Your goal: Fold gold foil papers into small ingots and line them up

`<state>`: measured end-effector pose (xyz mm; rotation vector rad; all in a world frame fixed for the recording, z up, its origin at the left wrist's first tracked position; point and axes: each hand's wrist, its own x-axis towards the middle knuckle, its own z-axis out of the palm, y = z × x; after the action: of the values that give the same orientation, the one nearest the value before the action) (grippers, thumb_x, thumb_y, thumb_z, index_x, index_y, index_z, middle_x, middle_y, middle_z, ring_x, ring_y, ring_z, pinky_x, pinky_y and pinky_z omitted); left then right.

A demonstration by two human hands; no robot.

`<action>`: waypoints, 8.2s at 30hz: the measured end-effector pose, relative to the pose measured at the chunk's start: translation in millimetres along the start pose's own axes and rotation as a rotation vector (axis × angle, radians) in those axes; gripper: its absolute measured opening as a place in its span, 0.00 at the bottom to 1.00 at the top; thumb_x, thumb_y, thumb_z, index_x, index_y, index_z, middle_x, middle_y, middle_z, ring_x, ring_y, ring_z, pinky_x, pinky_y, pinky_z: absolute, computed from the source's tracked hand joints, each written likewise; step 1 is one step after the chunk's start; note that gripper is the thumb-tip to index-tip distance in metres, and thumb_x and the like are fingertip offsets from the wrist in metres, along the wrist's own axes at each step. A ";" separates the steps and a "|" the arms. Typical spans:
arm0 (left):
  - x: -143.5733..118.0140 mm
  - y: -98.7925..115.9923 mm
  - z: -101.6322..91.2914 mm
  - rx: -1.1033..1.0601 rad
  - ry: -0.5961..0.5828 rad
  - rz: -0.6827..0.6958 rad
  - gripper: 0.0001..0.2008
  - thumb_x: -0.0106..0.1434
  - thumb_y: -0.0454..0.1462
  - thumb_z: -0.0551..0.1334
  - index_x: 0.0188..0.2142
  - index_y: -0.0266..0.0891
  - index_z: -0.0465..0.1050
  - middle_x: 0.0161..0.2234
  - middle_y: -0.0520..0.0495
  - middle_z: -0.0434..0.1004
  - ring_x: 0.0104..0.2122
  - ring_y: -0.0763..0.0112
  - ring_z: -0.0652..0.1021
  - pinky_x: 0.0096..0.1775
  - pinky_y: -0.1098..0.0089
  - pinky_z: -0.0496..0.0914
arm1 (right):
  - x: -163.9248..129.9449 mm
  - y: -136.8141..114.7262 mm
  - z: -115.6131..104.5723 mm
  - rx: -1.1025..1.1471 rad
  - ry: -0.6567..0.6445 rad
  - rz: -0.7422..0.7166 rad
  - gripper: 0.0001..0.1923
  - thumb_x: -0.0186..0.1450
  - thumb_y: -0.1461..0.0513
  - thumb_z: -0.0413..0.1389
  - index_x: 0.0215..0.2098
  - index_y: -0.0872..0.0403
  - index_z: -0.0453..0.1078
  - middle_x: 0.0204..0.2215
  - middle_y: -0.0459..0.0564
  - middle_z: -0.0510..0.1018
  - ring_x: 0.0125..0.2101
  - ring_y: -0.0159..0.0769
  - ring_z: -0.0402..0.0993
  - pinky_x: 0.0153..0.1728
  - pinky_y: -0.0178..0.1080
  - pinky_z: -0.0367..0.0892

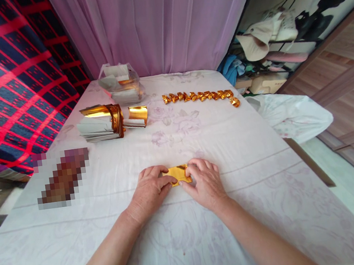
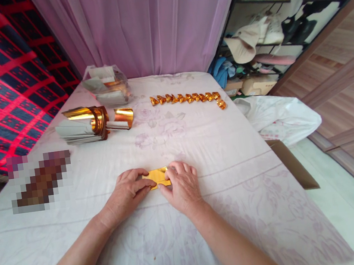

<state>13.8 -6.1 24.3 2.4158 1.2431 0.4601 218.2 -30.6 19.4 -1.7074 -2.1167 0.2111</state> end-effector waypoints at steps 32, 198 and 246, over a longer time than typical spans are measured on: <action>4.9 15.9 -1.5 0.084 0.011 -0.075 0.10 0.63 0.34 0.61 0.39 0.49 0.80 0.45 0.48 0.73 0.46 0.60 0.71 0.50 0.55 0.64 | 2.6 6.2 6.8 0.004 0.074 -0.020 0.02 0.62 0.63 0.57 0.32 0.50 0.69 0.42 0.49 0.75 0.43 0.41 0.68 0.42 0.43 0.57; -6.0 -3.1 3.3 -0.091 0.055 -0.062 0.14 0.58 0.30 0.60 0.41 0.49 0.77 0.49 0.49 0.74 0.49 0.60 0.72 0.52 0.55 0.63 | -0.3 8.6 2.6 0.271 -0.125 -0.145 0.11 0.63 0.71 0.53 0.38 0.51 0.73 0.38 0.49 0.75 0.39 0.38 0.71 0.43 0.42 0.66; -5.8 -1.1 2.4 -0.068 0.058 -0.050 0.13 0.60 0.30 0.62 0.41 0.48 0.76 0.49 0.49 0.74 0.48 0.60 0.72 0.51 0.55 0.62 | -2.6 11.4 -2.1 0.184 -0.091 -0.134 0.07 0.62 0.69 0.56 0.37 0.52 0.70 0.37 0.49 0.75 0.40 0.39 0.70 0.43 0.42 0.64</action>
<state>10.9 -10.7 21.1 2.3245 1.2875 0.5528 229.6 -30.7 16.6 -1.4709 -2.1925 0.4370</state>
